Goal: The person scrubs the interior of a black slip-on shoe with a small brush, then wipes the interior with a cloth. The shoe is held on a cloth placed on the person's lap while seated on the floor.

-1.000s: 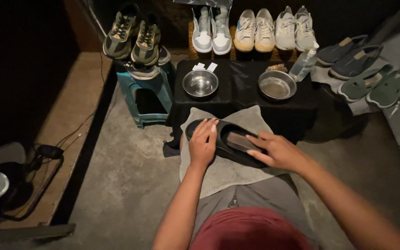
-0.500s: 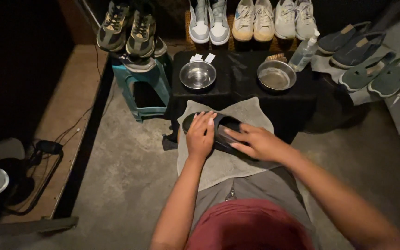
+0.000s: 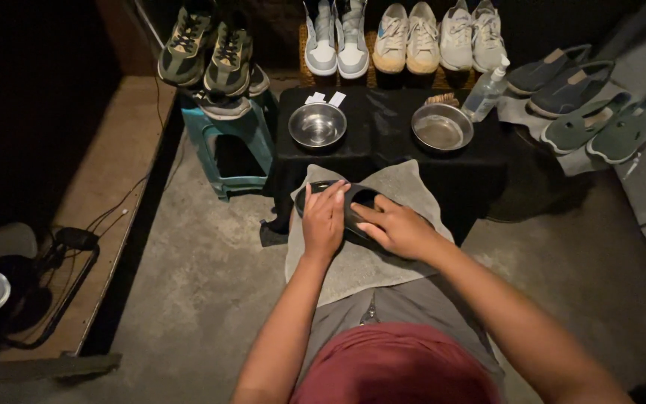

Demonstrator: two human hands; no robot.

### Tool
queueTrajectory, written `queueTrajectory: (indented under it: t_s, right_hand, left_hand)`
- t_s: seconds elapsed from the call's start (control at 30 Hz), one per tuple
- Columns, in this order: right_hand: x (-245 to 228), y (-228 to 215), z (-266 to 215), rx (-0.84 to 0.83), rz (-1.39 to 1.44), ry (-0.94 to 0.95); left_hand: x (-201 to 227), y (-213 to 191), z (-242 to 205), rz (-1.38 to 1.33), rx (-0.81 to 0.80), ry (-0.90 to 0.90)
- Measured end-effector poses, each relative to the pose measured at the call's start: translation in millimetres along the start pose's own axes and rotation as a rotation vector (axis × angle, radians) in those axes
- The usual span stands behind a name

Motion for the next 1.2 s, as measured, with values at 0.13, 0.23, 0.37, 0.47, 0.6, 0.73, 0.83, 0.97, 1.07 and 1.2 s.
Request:
queueTrajectory:
  t_s: [0.13,0.23,0.37,0.47,0.6,0.73,0.83,0.97,1.07,1.2]
  right_hand:
    - [-27.6,-41.5,-29.7,-0.025,-0.139,-0.035]
    - [-14.7,-56.4,-65.8,-0.090,-0.281,0.022]
    - [-13.1,-61.4,-74.8,0.007,-0.400,-0.049]
    - [-6.9,-48.1,-41.4,0.062,-0.417,-0.121]
    - [-8.7,-28.2,6.1,0.102,-0.420,-0.210]
    - [-2.0,-40.4,-8.9,0.150,-0.355,-0.232]
    - [4.0,-56.7,-44.7,0.129,-0.445,-0.239]
    - [12.8,-61.4,-62.7,0.126,-0.387,-0.175]
    - [14.4,-44.9,-41.4,0.139,-0.399,-0.166]
    - [-3.4,-35.9,1.8,0.196,-0.506,-0.164]
  left_hand:
    - [-6.1,-1.3,-1.9,-0.020,0.012,-0.015]
    - [-6.4,-0.4,-3.1,0.004,-0.001,0.002]
    - [-7.8,4.8,-6.4,-0.043,-0.008,-0.011]
    - [-14.4,9.9,-6.7,-0.055,-0.025,-0.016]
    - [-15.8,7.7,-5.8,-0.032,-0.038,-0.028]
    - [-20.7,3.4,-4.3,-0.009,-0.058,-0.020]
    - [-23.5,7.2,-9.4,0.005,-0.086,-0.009]
    - [-12.2,7.6,-5.7,-0.031,-0.052,-0.038]
    - [-3.6,3.6,-0.8,-0.029,-0.026,-0.034]
    - [-3.9,0.4,2.1,-0.005,-0.017,-0.004]
Point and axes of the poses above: each hand's wrist, its own z-axis towards the middle knuckle, its own y-axis out of the palm, x = y × z, the point moved 9 cm from there along z, towards the middle knuckle, and after that the axes turned 2 degrees about -y, right-handed, at the moved point
